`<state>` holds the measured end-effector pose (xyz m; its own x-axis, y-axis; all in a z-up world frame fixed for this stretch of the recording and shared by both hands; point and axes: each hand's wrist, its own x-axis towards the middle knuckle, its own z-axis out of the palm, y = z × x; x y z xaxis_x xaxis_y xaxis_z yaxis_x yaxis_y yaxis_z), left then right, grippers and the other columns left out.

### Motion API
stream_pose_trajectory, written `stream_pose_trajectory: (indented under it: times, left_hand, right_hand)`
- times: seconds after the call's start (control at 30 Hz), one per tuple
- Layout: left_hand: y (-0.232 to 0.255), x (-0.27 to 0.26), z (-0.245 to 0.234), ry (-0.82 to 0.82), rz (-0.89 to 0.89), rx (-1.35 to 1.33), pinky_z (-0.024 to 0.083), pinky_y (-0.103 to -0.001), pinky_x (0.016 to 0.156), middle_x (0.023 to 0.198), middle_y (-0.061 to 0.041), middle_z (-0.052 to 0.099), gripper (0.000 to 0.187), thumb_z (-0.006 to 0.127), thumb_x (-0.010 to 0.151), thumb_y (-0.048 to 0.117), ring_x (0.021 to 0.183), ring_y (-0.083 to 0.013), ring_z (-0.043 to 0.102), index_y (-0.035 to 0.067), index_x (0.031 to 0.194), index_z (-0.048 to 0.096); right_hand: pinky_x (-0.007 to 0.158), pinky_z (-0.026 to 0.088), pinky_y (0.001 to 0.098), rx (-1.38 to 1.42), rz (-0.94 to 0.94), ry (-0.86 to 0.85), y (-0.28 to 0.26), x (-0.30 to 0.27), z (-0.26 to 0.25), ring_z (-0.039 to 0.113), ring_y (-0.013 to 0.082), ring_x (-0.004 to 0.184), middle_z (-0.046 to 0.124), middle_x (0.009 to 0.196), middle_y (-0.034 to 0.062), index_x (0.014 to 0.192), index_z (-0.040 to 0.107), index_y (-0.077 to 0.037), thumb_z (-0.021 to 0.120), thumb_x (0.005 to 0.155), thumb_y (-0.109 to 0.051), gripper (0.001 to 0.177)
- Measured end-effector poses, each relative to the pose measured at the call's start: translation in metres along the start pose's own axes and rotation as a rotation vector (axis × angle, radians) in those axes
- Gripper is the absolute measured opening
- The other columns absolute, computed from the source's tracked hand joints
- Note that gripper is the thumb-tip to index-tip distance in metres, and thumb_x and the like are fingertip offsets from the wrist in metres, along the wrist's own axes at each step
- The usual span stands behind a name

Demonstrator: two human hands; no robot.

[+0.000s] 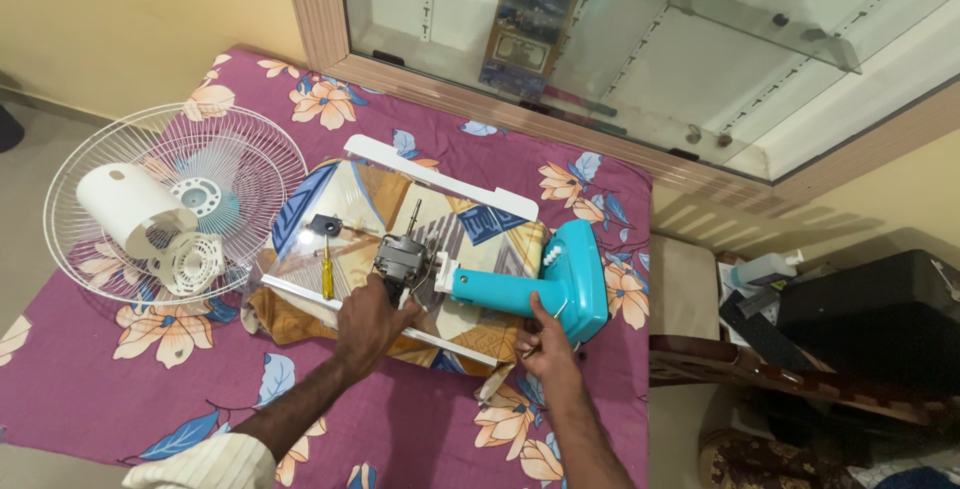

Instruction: The person works on the internal motor assembly of a disassembled electric fan. They use a screwdriver to adjust components and repeatedly insert and remove a small white cylindrical part from the motor housing. The fan cage and blades remain separate on the table throughout the clip.

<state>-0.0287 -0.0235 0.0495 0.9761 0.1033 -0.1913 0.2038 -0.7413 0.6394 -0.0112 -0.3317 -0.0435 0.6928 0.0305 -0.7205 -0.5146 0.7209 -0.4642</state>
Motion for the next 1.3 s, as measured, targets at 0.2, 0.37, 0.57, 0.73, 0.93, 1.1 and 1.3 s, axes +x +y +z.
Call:
stream_pose_trajectory:
  times: [0.2, 0.37, 0.57, 0.73, 0.93, 1.1, 1.3]
  left_hand:
    - [0.004, 0.006, 0.000, 0.071, 0.009, -0.014, 0.060, -0.046, 0.061, 0.069, -0.020, 0.071, 0.046, 0.080, 0.080, 0.032, 0.063, -0.0330, 0.073, -0.008, 0.094, 0.062]
    - [0.002, 0.010, 0.000, -0.044, -0.086, -0.120, 0.064, -0.046, 0.051, 0.071, -0.014, 0.073, 0.045, 0.075, 0.081, 0.029, 0.062, -0.0277, 0.077, -0.005, 0.105, 0.058]
    - [-0.003, 0.007, 0.003, 0.040, -0.031, -0.035, 0.061, -0.042, 0.057, 0.069, -0.017, 0.072, 0.051, 0.084, 0.078, 0.032, 0.064, -0.0298, 0.074, -0.009, 0.099, 0.062]
    - [-0.001, 0.007, -0.001, 0.030, 0.005, -0.048, 0.064, -0.044, 0.057, 0.072, -0.018, 0.072, 0.053, 0.082, 0.077, 0.033, 0.065, -0.0302, 0.075, -0.009, 0.100, 0.060]
    - [-0.003, 0.010, -0.006, 0.052, 0.001, -0.101, 0.062, -0.046, 0.063, 0.071, -0.020, 0.073, 0.050, 0.080, 0.076, 0.034, 0.065, -0.0328, 0.075, -0.008, 0.096, 0.061]
    - [-0.017, 0.011, -0.020, 0.065, 0.044, -0.092, 0.061, -0.048, 0.062, 0.071, -0.023, 0.071, 0.053, 0.082, 0.074, 0.035, 0.065, -0.0344, 0.074, -0.009, 0.095, 0.061]
    - [-0.029, 0.021, -0.036, 0.065, 0.033, -0.074, 0.060, -0.045, 0.054, 0.066, -0.020, 0.069, 0.056, 0.085, 0.076, 0.040, 0.058, -0.0296, 0.072, -0.008, 0.094, 0.062]
  right_hand:
    - [0.038, 0.025, 0.0245, -0.199, -0.080, 0.190, 0.000, -0.007, 0.011, 0.029, 0.0077, 0.041, 0.044, 0.063, -0.0032, 0.084, 0.056, -0.019, 0.085, 0.073, -0.052, 0.044]
    - [0.040, 0.033, 0.0313, -0.478, -0.394, 0.480, 0.011, -0.010, 0.011, 0.042, 0.0129, 0.050, 0.054, 0.068, -0.0004, 0.075, 0.053, -0.013, 0.088, 0.077, -0.045, 0.048]
    - [0.062, 0.049, 0.0429, -1.193, -1.467, 0.821, -0.037, -0.044, 0.004, 0.063, 0.0254, 0.071, 0.062, 0.083, 0.0074, 0.089, 0.066, -0.007, 0.081, 0.083, -0.052, 0.048]
    - [0.070, 0.056, 0.0425, -1.381, -0.565, 0.518, -0.114, -0.047, -0.007, 0.074, 0.0275, 0.070, 0.072, 0.070, 0.0141, 0.074, 0.075, 0.002, 0.085, 0.065, -0.066, 0.069]
    - [0.061, 0.056, 0.0419, -1.440, -0.774, 0.569, -0.096, -0.038, -0.005, 0.071, 0.0285, 0.062, 0.073, 0.071, 0.0211, 0.077, 0.074, 0.015, 0.090, 0.067, -0.053, 0.070]
    - [0.058, 0.054, 0.0385, -1.256, -1.125, 0.492, -0.068, -0.076, 0.028, 0.067, 0.0177, 0.055, 0.073, 0.067, 0.0117, 0.087, 0.078, 0.003, 0.087, 0.071, -0.035, 0.043]
    - [0.054, 0.049, 0.0406, -1.271, -1.090, 0.472, -0.060, -0.099, 0.072, 0.061, 0.0190, 0.051, 0.071, 0.061, 0.0115, 0.082, 0.077, 0.003, 0.085, 0.077, -0.032, 0.036]
